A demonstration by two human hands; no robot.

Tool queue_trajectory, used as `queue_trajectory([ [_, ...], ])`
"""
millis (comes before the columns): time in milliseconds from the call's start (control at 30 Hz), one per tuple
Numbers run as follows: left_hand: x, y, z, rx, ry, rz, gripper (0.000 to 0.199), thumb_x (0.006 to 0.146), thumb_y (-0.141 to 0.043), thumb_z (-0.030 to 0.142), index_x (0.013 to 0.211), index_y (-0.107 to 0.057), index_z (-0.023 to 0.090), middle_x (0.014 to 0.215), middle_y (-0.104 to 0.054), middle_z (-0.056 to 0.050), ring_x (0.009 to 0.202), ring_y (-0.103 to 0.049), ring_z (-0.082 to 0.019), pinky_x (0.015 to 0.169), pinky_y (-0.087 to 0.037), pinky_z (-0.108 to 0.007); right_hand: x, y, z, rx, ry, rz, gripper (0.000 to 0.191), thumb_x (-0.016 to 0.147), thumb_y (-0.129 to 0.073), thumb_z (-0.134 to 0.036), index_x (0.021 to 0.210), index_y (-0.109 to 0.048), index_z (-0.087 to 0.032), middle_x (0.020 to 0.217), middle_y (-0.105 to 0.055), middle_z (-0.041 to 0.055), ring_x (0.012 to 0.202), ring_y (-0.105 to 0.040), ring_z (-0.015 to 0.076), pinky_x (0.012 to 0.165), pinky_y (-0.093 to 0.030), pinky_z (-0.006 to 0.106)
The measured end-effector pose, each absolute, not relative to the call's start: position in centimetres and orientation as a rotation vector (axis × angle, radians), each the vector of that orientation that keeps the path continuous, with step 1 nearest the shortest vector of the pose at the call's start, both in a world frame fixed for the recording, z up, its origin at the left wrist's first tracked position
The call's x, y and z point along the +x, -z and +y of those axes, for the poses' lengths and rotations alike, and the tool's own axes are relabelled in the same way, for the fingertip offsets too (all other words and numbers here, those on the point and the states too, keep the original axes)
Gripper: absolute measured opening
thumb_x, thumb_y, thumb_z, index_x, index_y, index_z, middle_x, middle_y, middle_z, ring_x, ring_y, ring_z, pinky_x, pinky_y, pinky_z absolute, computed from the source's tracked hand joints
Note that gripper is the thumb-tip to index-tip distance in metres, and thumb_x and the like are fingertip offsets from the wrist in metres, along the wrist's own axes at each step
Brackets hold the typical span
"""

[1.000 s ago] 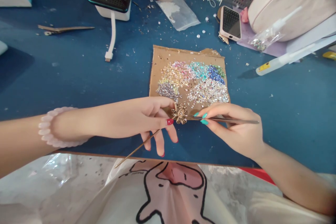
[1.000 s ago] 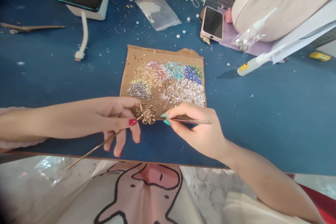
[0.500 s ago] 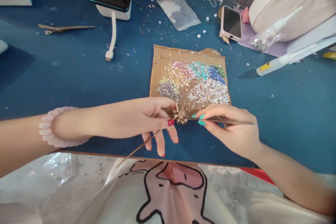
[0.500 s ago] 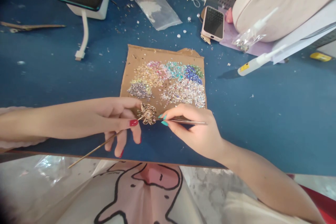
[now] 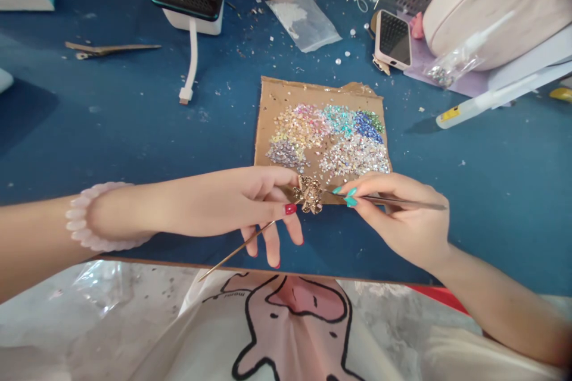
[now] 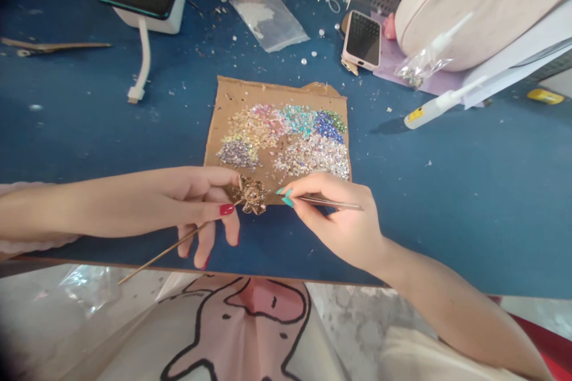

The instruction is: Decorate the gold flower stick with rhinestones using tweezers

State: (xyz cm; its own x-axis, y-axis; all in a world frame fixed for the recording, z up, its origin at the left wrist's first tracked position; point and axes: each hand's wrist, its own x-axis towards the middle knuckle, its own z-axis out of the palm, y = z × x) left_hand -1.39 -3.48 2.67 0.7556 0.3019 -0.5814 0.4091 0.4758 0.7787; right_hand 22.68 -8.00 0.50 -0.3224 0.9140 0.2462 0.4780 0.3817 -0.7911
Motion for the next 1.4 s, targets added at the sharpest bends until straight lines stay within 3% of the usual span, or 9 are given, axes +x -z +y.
queue_trajectory([
  [433,-1.4,-3.5,-3.4,1.01,-0.156,0.851,0.004,0.098,-0.043,0.02,0.099,-0.047,0.02,0.078,-0.068,0.004,0.054,-0.065,-0.008,0.049,-0.049,-0.014,23.2,-0.5,-7.5,-1.149,-0.625,-2.028,0.015,0.08,-0.062,-0.007,0.083,-0.065,-0.021,0.085,-0.072,0.0006,0.075,-0.069,0.0115,0.063,-0.056,0.019],
  [767,-1.3,-3.1,-3.5,1.044,-0.126,0.854,0.006,0.098,-0.045,0.024,0.093,-0.043,0.02,0.081,-0.069,0.004,0.056,-0.065,-0.008,0.049,-0.049,-0.014,24.1,-0.2,-7.2,-0.845,-0.312,-2.447,0.022,0.08,-0.062,-0.001,0.095,-0.061,-0.016,0.091,-0.071,0.0069,0.085,-0.066,0.0182,0.08,-0.054,0.037],
  [1100,-1.5,-2.5,-3.3,1.044,-0.139,0.803,0.007,0.099,-0.042,0.022,0.092,-0.043,0.02,0.067,-0.067,0.006,0.054,-0.066,-0.009,0.047,-0.049,-0.012,23.5,-0.5,-7.0,-1.026,-0.45,-2.32,0.01,0.082,-0.063,-0.008,0.086,-0.063,-0.017,0.083,-0.072,0.0058,0.081,-0.067,0.0152,0.075,-0.054,0.029],
  [1400,-1.4,-2.9,-3.4,1.059,-0.118,0.843,0.006,0.099,-0.042,0.023,0.095,-0.044,0.02,0.067,-0.067,0.005,0.056,-0.066,-0.008,0.048,-0.049,-0.011,23.5,-0.5,-7.0,-1.095,-0.477,-2.291,0.007,0.082,-0.064,-0.012,0.085,-0.064,-0.018,0.084,-0.072,0.0049,0.081,-0.068,0.0156,0.074,-0.053,0.028],
])
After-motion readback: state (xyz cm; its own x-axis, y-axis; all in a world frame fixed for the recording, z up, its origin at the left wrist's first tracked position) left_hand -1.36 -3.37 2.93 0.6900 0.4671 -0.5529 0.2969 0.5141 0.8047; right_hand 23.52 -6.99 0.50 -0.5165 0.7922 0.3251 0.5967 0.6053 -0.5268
